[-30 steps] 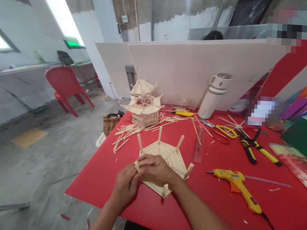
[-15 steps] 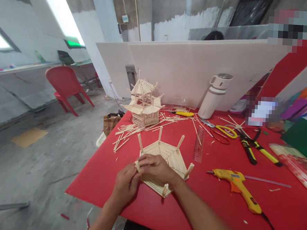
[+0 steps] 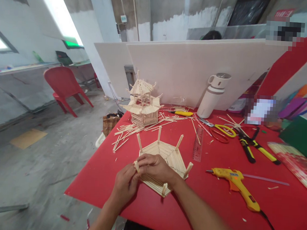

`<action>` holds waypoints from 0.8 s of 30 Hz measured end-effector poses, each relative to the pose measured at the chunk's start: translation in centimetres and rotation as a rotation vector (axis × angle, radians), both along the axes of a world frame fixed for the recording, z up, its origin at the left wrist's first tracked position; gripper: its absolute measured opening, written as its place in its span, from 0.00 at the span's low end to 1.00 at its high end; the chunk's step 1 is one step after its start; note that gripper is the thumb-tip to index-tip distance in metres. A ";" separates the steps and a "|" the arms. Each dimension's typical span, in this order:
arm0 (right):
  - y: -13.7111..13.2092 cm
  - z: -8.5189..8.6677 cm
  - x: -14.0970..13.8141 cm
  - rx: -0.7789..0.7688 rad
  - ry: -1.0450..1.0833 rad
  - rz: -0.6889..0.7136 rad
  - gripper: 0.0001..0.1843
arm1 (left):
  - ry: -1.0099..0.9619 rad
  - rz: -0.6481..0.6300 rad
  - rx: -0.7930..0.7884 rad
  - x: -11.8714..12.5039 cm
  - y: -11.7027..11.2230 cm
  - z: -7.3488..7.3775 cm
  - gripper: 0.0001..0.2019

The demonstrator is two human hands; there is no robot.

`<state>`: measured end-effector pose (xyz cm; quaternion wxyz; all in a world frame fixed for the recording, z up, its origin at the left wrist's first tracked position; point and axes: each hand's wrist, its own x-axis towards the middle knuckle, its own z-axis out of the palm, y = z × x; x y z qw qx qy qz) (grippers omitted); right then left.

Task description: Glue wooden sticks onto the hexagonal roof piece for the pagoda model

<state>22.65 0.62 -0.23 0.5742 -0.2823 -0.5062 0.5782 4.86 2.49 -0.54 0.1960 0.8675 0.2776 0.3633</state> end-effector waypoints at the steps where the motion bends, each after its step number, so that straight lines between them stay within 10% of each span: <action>1: 0.0 0.0 0.0 0.001 -0.002 -0.002 0.09 | 0.002 0.000 0.007 0.0 0.0 0.0 0.09; 24: -0.2 0.8 0.3 -0.006 -0.042 -0.002 0.12 | 0.007 -0.013 -0.090 -0.5 -0.1 -0.3 0.14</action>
